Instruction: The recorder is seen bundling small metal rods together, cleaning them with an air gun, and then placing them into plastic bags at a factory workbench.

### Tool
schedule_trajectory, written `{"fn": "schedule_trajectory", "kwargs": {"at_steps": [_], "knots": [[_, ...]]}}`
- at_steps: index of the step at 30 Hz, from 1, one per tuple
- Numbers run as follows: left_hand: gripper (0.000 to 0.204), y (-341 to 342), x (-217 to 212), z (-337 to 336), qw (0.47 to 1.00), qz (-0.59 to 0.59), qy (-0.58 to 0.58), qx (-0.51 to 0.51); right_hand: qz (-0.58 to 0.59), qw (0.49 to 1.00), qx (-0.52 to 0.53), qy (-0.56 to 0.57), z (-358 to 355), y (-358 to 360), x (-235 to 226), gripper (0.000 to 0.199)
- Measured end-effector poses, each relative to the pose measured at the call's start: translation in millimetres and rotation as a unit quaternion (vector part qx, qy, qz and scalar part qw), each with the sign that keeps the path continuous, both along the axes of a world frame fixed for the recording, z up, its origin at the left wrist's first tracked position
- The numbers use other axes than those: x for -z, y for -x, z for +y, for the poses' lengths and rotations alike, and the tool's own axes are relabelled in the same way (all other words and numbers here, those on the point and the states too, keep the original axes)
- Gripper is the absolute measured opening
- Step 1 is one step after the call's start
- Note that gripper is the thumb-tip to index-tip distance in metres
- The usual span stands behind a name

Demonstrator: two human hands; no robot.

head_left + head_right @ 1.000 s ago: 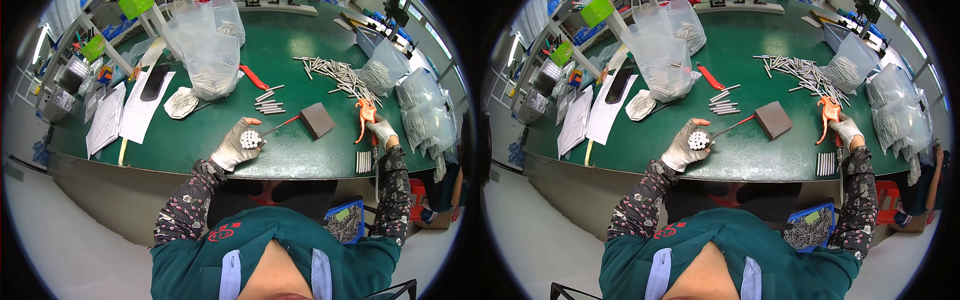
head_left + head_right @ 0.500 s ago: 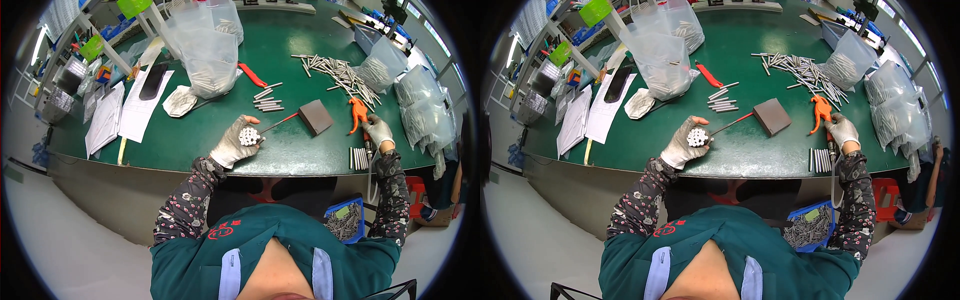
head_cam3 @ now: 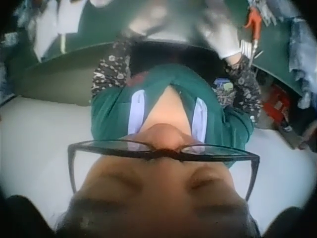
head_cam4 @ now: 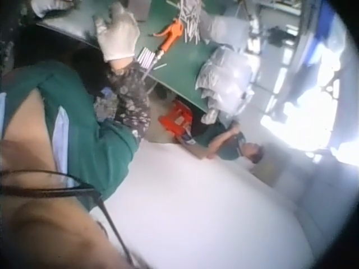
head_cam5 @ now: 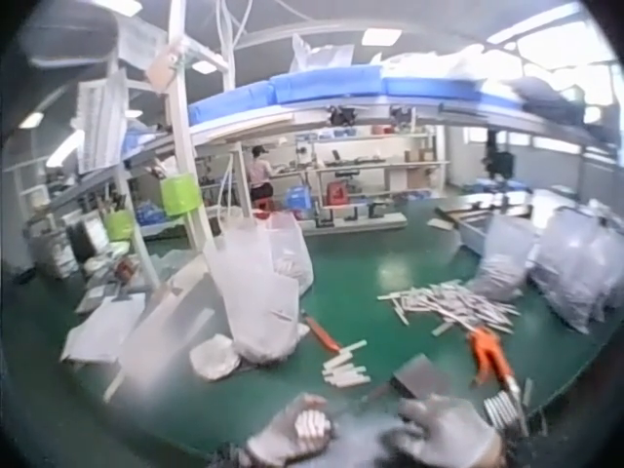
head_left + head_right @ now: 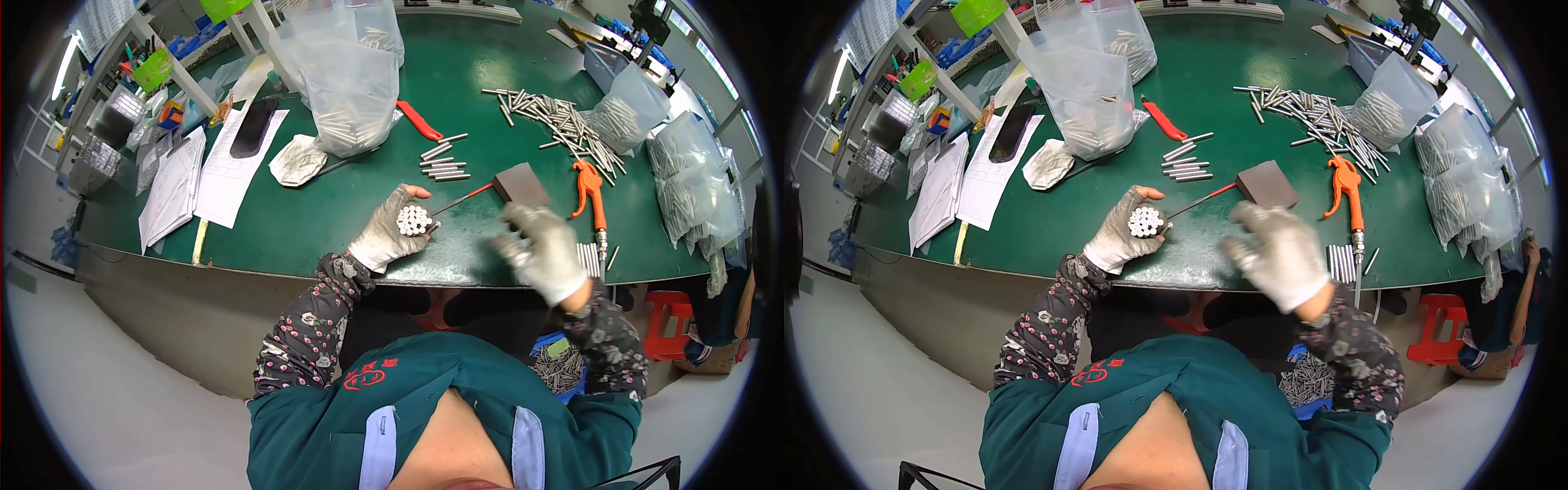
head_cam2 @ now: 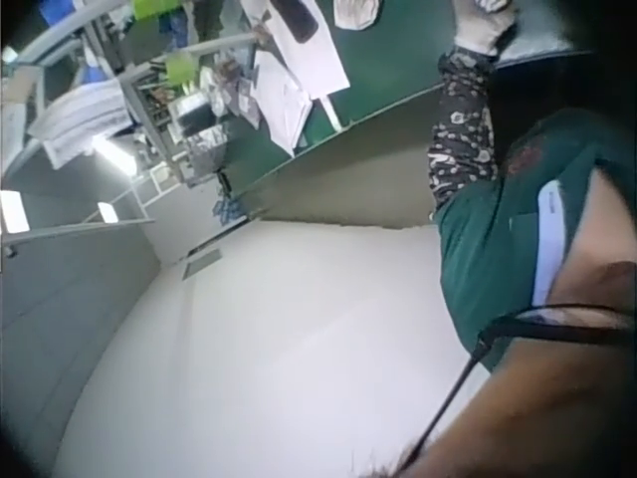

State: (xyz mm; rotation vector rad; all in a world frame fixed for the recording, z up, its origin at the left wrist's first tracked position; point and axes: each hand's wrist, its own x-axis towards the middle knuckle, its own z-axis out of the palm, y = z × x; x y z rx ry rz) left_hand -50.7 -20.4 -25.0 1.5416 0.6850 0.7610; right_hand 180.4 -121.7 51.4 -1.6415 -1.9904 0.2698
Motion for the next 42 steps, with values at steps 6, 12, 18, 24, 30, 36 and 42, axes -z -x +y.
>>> {"fn": "schedule_trajectory", "kwargs": {"at_steps": [6,12,18,24,30,36,42], "knots": [[0.061,-6.9,-12.8,-3.5,0.998,0.015,-0.059,-0.008,0.017,0.996,-0.013,-0.083,41.6,70.1,22.1,0.066],[0.066,-8.3,10.6,1.9,0.99,-0.109,-0.083,-0.029,0.058,0.985,-0.042,-0.159,62.4,96.7,55.1,0.069],[0.082,14.8,17.6,7.2,0.98,0.076,-0.183,-0.015,0.06,0.983,-0.06,-0.161,66.8,103.2,57.8,0.061],[0.083,19.0,11.5,0.5,0.802,0.443,-0.401,-0.026,0.031,0.985,-0.103,-0.135,68.4,102.3,56.5,0.042],[0.072,28.0,21.0,2.0,0.839,0.342,-0.41,-0.103,-0.028,0.978,-0.144,-0.149,75.5,108.6,55.3,0.026],[0.077,28.3,3.7,-0.4,0.86,0.268,-0.42,-0.106,0.387,0.915,0.049,-0.101,100.8,93.6,87.4,0.007],[0.07,33.8,5.5,-0.3,0.893,0.237,-0.357,-0.137,0.883,0.425,0.056,0.19,98.3,80.6,54.9,0.013]]}}
